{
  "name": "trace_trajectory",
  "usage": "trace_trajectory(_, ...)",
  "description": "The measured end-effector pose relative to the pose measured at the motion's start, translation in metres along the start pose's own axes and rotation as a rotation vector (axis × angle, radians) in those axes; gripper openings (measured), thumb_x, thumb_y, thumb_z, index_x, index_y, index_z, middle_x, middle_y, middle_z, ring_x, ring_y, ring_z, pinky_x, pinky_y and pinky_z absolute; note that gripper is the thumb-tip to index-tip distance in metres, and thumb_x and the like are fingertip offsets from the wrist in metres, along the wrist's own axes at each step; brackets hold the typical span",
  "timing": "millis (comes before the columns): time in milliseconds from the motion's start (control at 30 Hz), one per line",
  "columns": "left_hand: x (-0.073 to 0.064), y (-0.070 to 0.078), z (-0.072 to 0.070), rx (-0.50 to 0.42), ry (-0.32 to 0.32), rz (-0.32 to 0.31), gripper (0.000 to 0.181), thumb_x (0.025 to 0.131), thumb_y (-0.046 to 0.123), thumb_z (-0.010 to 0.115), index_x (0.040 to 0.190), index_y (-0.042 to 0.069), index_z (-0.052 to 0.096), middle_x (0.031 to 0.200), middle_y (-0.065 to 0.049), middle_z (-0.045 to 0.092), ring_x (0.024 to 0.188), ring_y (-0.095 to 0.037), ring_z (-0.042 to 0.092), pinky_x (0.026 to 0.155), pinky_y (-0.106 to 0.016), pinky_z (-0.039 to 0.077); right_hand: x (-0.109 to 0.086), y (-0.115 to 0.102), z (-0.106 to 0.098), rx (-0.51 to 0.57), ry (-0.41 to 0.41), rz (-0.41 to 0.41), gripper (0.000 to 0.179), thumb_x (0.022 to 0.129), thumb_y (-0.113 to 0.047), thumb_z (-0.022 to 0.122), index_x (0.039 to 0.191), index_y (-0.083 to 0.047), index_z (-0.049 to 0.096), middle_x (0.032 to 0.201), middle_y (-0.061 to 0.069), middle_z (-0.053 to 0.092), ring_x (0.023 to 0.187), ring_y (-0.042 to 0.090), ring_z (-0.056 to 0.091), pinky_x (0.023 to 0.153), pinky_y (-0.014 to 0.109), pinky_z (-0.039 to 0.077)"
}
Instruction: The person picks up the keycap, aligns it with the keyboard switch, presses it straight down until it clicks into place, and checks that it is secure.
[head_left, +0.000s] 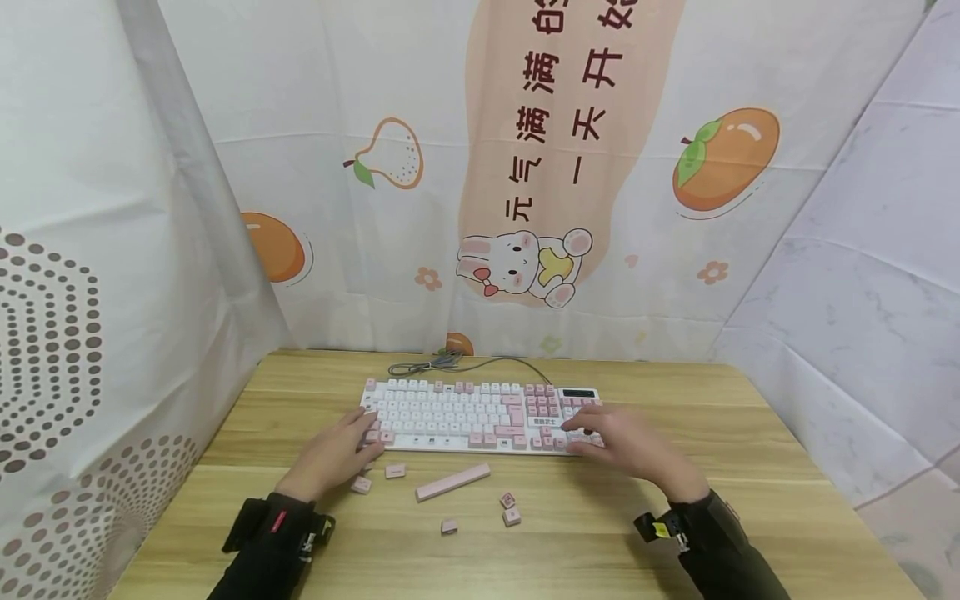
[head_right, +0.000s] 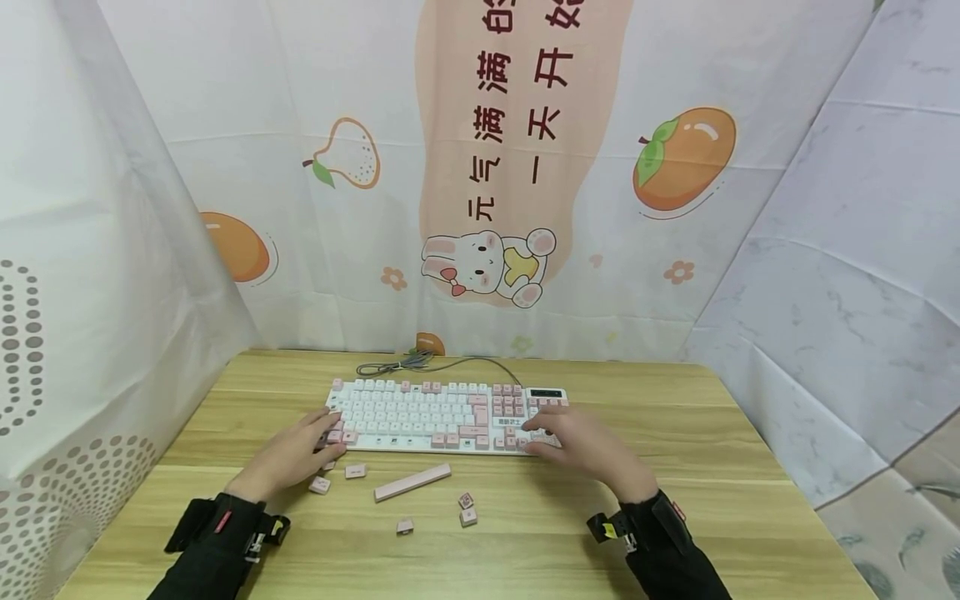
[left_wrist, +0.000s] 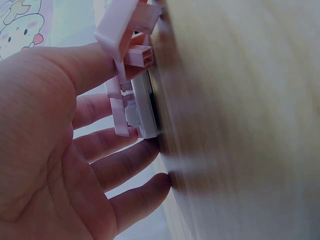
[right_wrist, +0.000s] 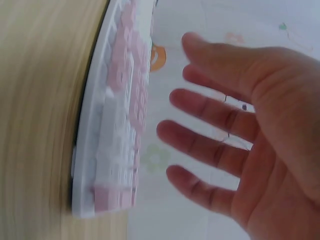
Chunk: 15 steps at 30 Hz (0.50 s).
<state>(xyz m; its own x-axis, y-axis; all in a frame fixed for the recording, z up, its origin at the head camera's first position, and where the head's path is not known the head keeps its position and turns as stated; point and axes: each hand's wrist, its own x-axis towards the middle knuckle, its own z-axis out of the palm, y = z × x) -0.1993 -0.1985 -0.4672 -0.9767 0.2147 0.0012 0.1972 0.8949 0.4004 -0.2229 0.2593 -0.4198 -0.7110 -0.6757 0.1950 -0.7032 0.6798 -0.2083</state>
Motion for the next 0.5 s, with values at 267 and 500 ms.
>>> trace_trajectory(267,0.000,0.000,0.000,-0.001,-0.001,-0.016,0.062,0.099,0.033,0.066,0.148,-0.001,0.048,0.153,-0.030,0.040,0.140,-0.048,0.039,0.111,-0.063,0.035,0.009,-0.021,0.003,0.120,-0.008,-0.158,0.023,0.094,-0.024,0.075,0.113,-0.012,0.076,0.108,-0.003,0.072,0.099,0.013,0.067,0.084,0.034,0.058)
trace_trajectory(500,-0.001,0.000,0.000,-0.001,-0.008,-0.017,0.062,0.100,0.033,0.065,0.148,-0.002,0.047,0.153,-0.030,0.039,0.140,-0.048,0.039,0.111,-0.064,0.034,0.012,-0.033,0.009,0.144,-0.060,-0.181,0.028,0.091,-0.031,0.078,0.113,-0.014,0.076,0.111,-0.008,0.069,0.099,0.012,0.066,0.086,0.031,0.058)
